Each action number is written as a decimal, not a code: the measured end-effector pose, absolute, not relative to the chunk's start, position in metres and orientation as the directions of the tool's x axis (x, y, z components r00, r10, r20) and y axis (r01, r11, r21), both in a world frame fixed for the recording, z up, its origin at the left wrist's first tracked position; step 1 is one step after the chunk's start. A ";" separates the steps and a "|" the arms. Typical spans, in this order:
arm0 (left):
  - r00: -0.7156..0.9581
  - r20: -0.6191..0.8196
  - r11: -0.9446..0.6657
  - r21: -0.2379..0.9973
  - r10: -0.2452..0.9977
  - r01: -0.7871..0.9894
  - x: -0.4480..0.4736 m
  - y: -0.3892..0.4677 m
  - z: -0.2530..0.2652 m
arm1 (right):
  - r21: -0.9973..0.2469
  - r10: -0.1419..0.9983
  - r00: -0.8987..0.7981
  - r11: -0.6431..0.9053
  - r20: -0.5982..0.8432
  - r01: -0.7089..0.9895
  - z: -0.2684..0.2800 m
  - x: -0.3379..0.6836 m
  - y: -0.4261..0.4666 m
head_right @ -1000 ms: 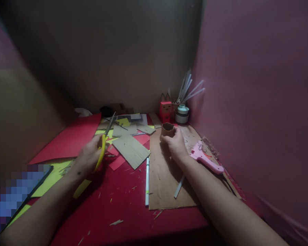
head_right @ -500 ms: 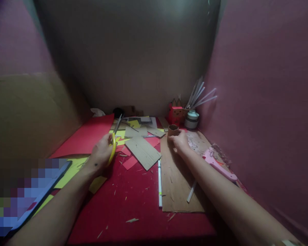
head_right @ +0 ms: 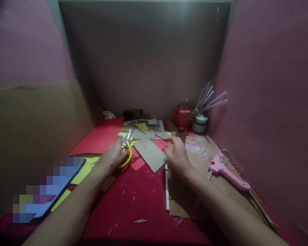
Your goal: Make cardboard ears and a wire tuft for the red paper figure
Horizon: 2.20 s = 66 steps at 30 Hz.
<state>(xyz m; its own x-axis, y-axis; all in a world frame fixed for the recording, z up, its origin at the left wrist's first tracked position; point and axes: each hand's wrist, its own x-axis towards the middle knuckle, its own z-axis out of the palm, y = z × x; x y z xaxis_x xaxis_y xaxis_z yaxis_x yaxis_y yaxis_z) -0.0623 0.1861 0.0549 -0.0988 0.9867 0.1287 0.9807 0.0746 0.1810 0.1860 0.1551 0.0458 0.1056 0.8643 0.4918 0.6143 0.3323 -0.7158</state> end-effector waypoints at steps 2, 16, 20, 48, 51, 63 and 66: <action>-0.093 0.129 0.072 0.157 0.987 0.985 -0.062 0.185 0.056 | -0.703 0.903 -0.009 0.341 0.431 0.624 0.045 0.175 0.151; 0.116 0.371 -0.164 0.101 0.921 0.981 -0.059 0.179 0.060 | -0.880 0.974 -0.029 0.216 0.225 0.423 0.045 0.163 0.150; 0.298 0.483 -0.428 0.183 0.823 0.885 -0.044 0.171 0.052 | -0.971 0.989 0.029 0.136 0.145 0.196 0.052 0.165 0.144; 0.481 0.644 -0.799 0.541 0.595 0.263 -0.029 0.147 0.055 | -0.844 0.937 -0.276 0.034 0.212 -0.535 0.061 0.166 0.126; 0.568 0.596 -0.813 0.517 0.567 0.269 -0.030 0.146 0.058 | -0.812 0.895 -0.425 -0.148 0.132 -0.565 0.055 0.166 0.131; 0.349 0.006 -0.083 0.975 0.937 0.208 -0.007 0.138 0.067 | -0.953 0.971 -0.228 -0.005 0.068 -0.303 0.062 0.160 0.124; 0.315 -0.063 0.030 0.994 0.947 0.108 0.000 0.131 0.066 | -0.956 0.973 -0.223 -0.004 0.064 -0.294 0.057 0.156 0.126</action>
<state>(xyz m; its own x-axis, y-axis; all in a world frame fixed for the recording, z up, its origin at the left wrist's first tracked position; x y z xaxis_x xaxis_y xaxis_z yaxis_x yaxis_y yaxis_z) 0.0002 0.1314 0.0664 0.3154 0.9468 -0.0633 0.1080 0.0305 0.9937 0.1561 0.1258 0.0567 -0.2230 0.9727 0.0644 -0.2943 -0.0042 -0.9557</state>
